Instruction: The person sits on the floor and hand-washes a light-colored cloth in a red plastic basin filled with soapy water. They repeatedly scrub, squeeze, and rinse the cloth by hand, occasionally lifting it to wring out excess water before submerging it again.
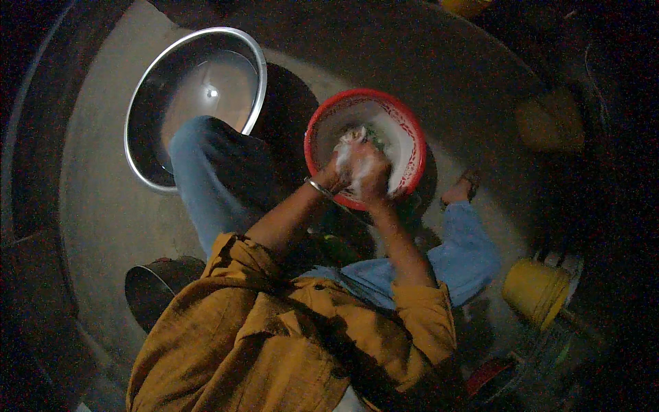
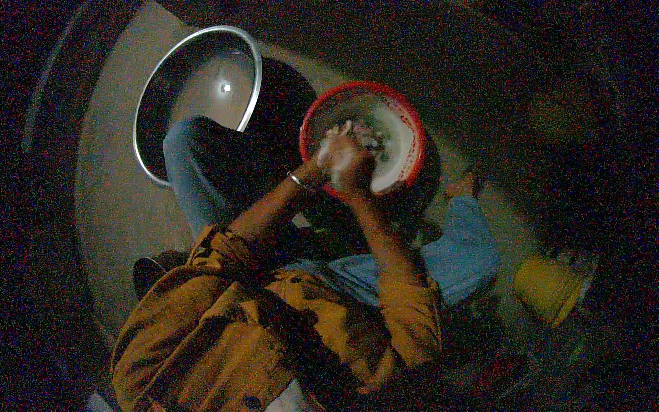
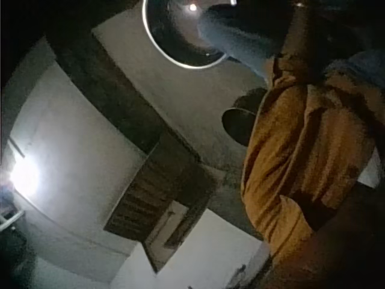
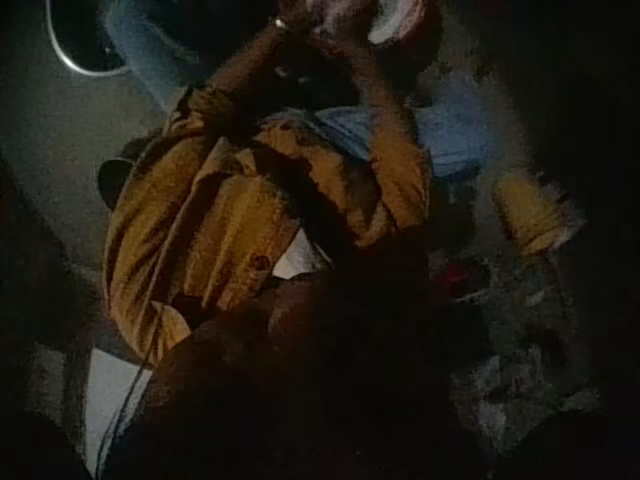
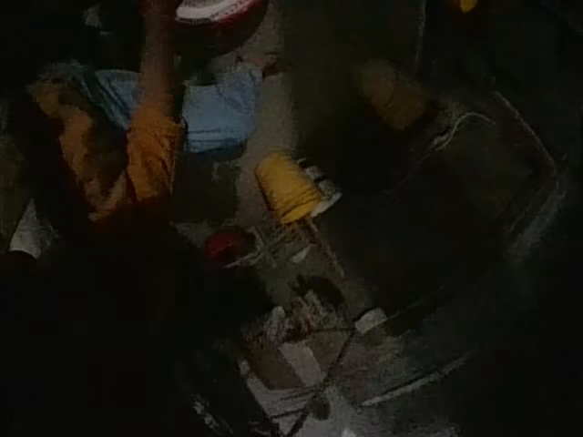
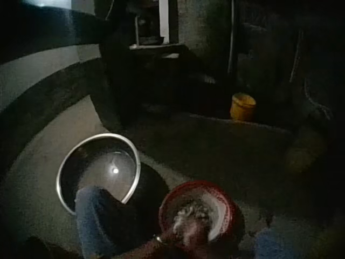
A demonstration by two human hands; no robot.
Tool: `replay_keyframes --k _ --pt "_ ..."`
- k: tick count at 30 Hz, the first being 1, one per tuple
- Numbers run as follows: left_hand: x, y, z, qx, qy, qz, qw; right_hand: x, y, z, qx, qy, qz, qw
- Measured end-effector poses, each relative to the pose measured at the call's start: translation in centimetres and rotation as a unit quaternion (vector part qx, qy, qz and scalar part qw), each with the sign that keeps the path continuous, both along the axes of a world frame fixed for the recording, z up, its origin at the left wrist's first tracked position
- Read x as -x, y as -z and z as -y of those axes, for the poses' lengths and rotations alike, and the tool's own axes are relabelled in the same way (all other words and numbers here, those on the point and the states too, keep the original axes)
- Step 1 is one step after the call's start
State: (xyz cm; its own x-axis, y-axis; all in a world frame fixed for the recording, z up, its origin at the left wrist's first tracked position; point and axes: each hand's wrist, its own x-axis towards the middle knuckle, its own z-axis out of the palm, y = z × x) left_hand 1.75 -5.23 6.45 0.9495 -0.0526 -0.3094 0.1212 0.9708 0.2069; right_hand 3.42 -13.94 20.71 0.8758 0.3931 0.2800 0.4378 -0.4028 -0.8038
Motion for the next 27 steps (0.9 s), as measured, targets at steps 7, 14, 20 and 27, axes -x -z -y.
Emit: replay_keyframes --k 7,14,20,27 --pt "1.9 12.1 0.2 -0.027 0.113 -0.016 0.993 -4.2 4.4 0.8 -0.022 -0.052 -0.163 0.985" --pt "3.0 3.3 0.5 -0.216 0.092 0.018 0.972 -5.2 5.9 1.9 -0.083 -0.038 -0.265 0.96" --pt "0.7 6.6 -1.0 -0.056 0.061 0.176 0.981 -3.4 5.5 -0.7 -0.123 -0.052 -0.213 0.968" --pt "0.0 0.9 1.2 -0.205 0.079 -0.061 0.974 -0.1 -1.6 -0.6 0.105 -0.05 -0.077 0.99"
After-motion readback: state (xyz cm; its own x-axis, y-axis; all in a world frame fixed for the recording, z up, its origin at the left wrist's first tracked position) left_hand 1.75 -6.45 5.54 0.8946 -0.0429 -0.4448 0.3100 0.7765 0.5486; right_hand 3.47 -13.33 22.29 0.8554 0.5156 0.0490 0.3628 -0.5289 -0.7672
